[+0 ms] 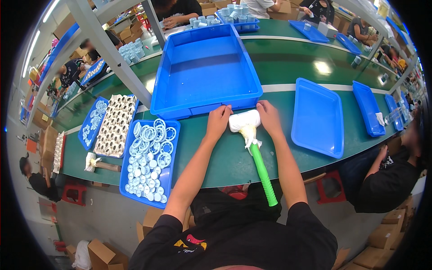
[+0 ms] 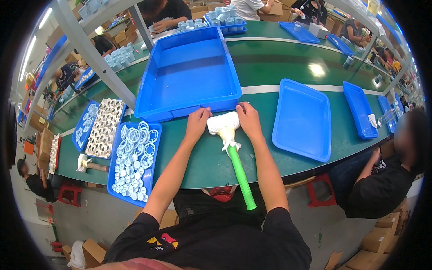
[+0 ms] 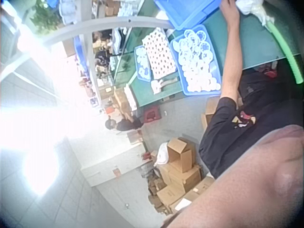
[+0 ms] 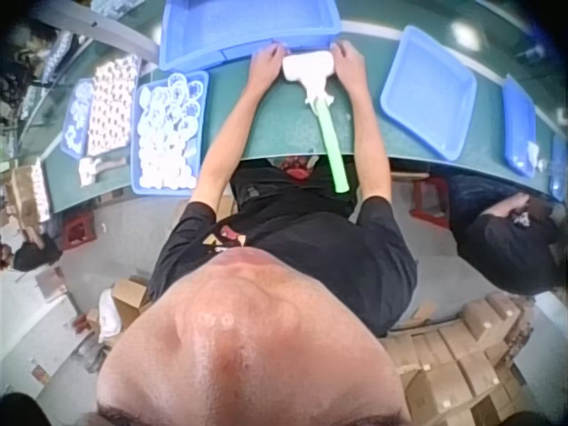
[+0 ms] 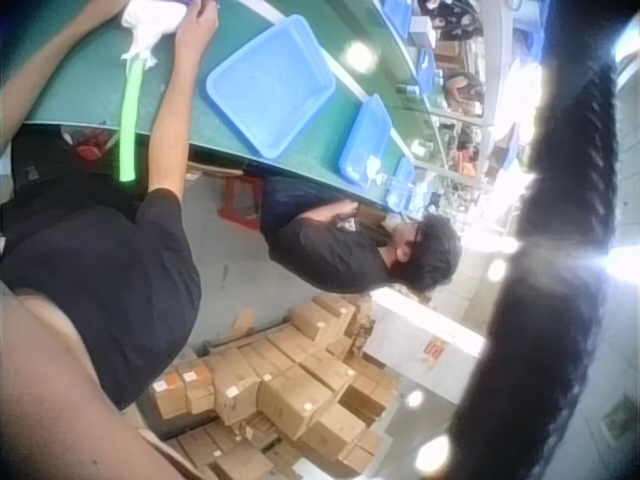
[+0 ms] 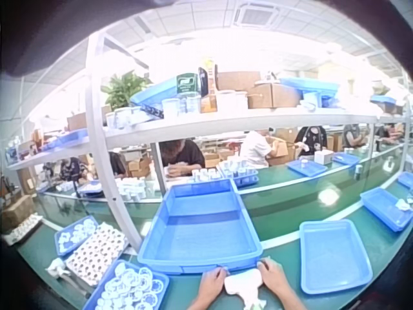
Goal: Assemble small electronic components, specifically cooling fans, by fitting plastic rings and housing pieces together on an assembly line.
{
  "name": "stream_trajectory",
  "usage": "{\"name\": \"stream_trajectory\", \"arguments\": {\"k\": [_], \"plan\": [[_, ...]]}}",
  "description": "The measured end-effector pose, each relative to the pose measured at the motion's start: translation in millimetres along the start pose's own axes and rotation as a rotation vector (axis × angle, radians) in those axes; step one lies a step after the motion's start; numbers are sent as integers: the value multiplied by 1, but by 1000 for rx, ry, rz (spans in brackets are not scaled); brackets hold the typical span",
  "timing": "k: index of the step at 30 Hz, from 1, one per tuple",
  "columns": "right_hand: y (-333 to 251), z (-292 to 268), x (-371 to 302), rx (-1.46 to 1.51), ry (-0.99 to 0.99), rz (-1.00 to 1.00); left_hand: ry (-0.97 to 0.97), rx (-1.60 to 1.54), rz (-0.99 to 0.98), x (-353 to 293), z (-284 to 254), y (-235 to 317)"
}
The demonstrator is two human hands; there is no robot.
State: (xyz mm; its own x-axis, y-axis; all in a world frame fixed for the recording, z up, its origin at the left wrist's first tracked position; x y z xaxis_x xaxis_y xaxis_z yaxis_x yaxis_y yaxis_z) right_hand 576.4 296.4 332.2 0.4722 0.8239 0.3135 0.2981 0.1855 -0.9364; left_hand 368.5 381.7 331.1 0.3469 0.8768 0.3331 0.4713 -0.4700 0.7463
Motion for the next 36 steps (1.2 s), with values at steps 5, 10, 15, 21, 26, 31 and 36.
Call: {"name": "stream_trajectory", "arguments": {"k": [5,10,15,21,26,31,36], "plan": [[1,0,0,6,-2,4,3,-1,10,0,1,0],[2,0,1,4,0,-1,5,3,12,0,1,-1],[4,0,1,7,-1,-3,2,11,1,0,0,1],[4,-1,1,11,-1,-5,-1,15,4,0,0,2],[2,0,0,-1,1,-18,10,5,19,0,0,-1],[3,0,0,4,1,-11,-3,0,-4,0,0,1],[5,-1,1,5,2,-5,1,-7,11,0,0,2]]}}
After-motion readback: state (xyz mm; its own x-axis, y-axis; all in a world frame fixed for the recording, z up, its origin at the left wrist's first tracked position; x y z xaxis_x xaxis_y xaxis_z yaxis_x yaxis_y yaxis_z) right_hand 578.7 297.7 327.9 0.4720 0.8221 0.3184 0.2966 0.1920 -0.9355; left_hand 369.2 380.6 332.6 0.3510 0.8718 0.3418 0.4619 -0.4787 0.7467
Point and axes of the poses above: each hand's wrist, its own x-axis towards the middle knuckle, its own z-axis out of the palm, y = z × x, the point moved 4 cm from there along x, towards the middle knuckle, and after that the axes turned 13 degrees about x, right-handed, at the moved point
